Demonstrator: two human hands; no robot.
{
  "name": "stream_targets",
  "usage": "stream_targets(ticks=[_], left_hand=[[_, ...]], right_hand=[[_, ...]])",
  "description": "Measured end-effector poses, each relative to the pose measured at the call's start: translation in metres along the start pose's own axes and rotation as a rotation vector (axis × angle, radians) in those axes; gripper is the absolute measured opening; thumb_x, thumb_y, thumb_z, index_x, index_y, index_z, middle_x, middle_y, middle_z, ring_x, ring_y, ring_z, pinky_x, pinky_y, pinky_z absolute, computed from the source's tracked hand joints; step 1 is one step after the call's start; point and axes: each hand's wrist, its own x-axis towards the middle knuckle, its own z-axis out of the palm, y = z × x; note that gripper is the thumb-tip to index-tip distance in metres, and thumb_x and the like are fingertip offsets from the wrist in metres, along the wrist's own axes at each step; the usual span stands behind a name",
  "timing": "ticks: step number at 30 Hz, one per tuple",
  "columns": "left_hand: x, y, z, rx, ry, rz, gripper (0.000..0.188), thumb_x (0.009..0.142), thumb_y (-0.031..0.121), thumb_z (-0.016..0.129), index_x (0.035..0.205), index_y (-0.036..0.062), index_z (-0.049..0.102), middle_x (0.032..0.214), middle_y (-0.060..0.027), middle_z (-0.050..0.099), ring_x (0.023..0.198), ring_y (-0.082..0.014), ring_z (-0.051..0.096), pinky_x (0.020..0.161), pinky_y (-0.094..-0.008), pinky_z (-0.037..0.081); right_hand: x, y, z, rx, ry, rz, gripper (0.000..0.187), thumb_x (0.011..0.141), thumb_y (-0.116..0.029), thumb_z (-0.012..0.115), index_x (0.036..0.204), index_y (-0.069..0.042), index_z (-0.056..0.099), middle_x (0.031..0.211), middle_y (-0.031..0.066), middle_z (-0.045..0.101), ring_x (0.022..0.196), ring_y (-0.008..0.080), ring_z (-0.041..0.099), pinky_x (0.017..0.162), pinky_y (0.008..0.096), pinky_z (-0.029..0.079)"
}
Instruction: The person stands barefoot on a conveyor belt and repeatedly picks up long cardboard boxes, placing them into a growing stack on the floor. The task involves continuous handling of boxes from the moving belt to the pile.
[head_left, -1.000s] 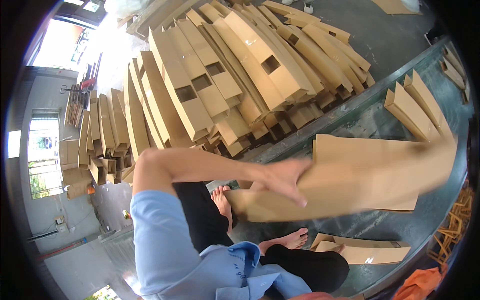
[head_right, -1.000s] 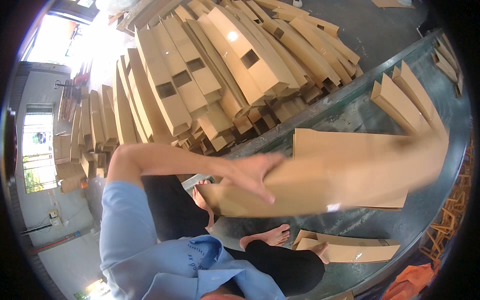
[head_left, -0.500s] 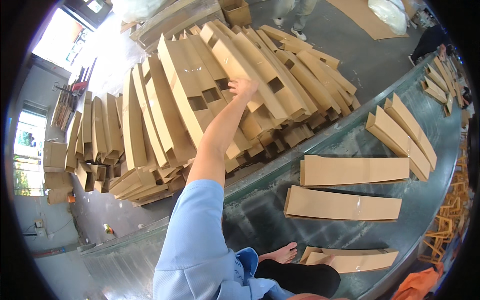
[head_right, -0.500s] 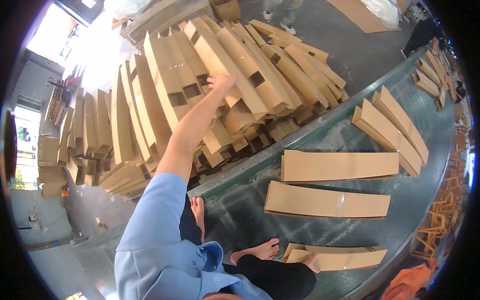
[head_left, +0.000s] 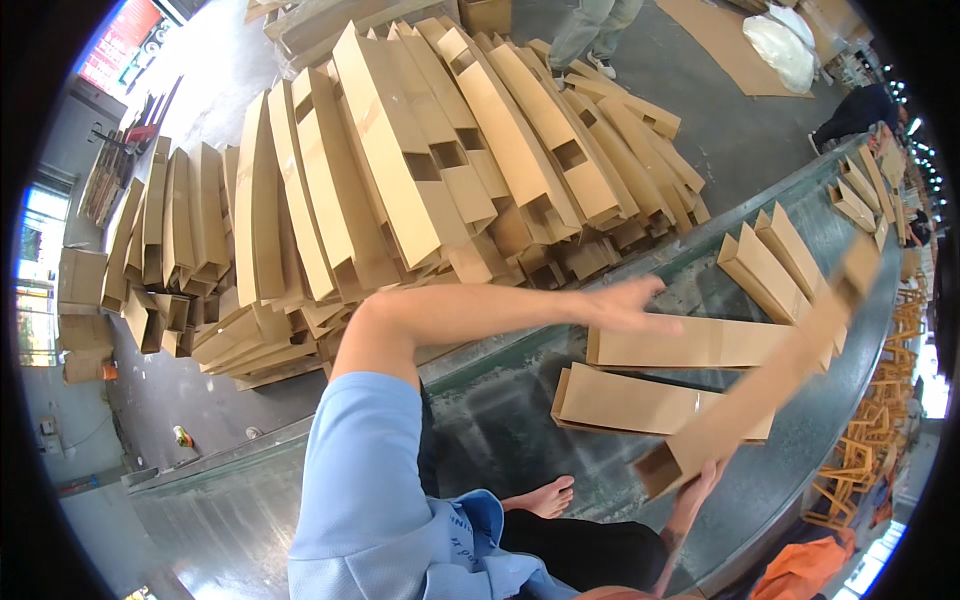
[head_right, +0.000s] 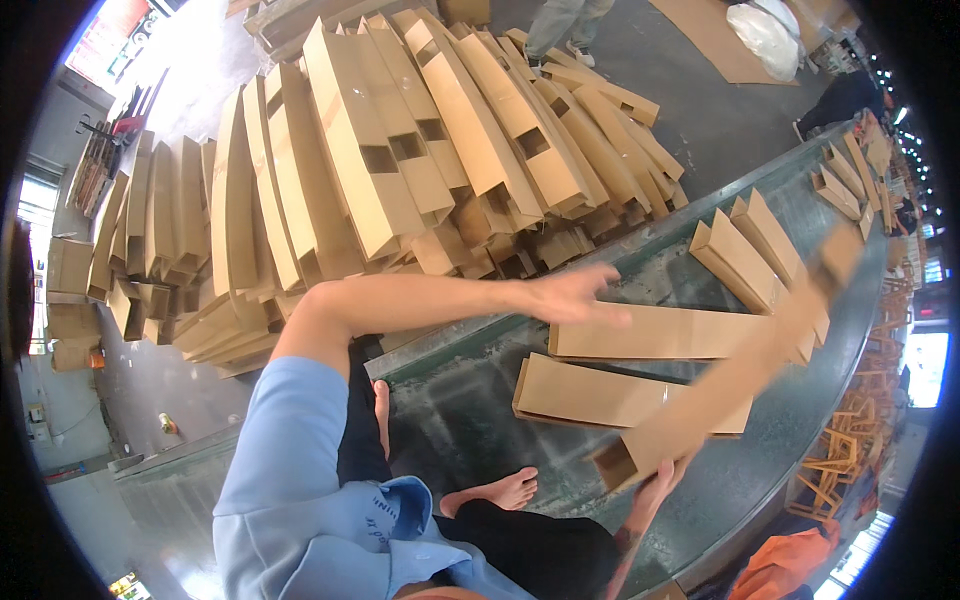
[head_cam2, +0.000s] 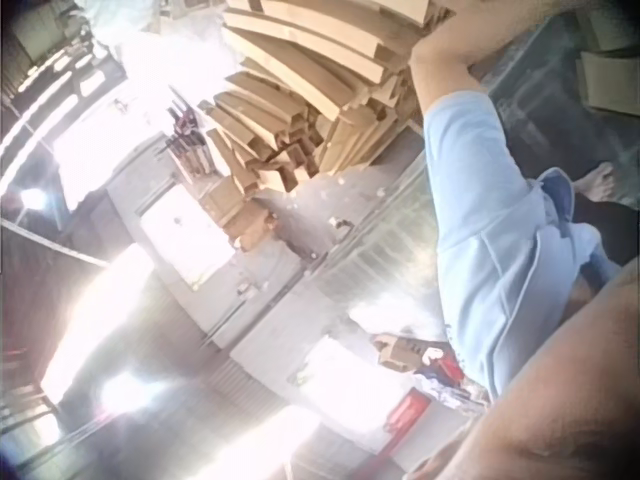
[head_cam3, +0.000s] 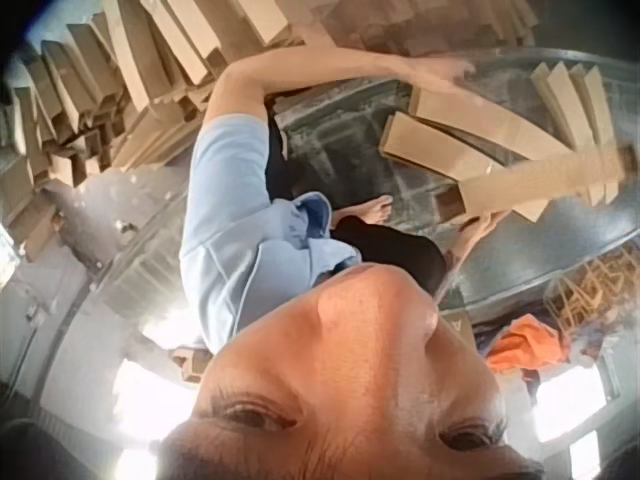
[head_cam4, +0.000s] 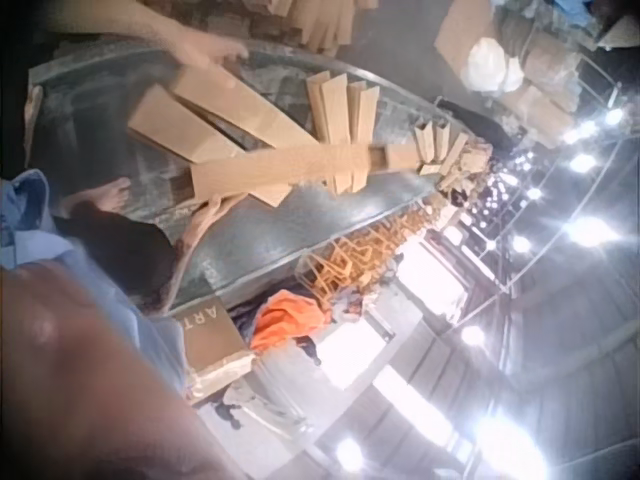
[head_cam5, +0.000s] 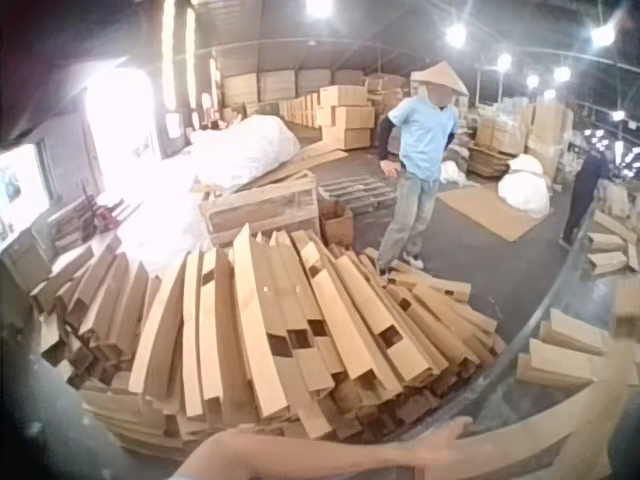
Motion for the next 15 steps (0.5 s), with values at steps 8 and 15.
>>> stream_targets(ticks=[8,15], left_hand=[[-0.024,0.029,-0.006,-0.406,0.494,-0.034,0.119,0.060,0.047,0.094,0.144,-0.0085,0.031,0.135,-0.0239,0.053,0.125,-0.0301,0.054,0.107,-0.0372,0.045],[-0.057,0.019,-0.082,-0.205,0.935,-0.126,0.094,0.064,0.035,0.086,0.134,-0.0079,0.040,0.127,-0.0262,0.059,0.122,-0.0347,0.058,0.104,-0.0411,0.048]], right_hand=[[0.106,-0.056,0.185,-0.209,-0.501,-0.135,0.094,0.088,-0.037,0.063,0.158,0.001,0.013,0.161,0.0234,0.021,0.148,0.0316,0.025,0.119,0.0397,0.025],[0.107,-0.061,0.265,-0.597,-0.516,-0.375,0.085,0.094,-0.044,0.062,0.153,0.003,0.023,0.153,0.0277,0.032,0.143,0.0404,0.031,0.118,0.0441,0.027]])
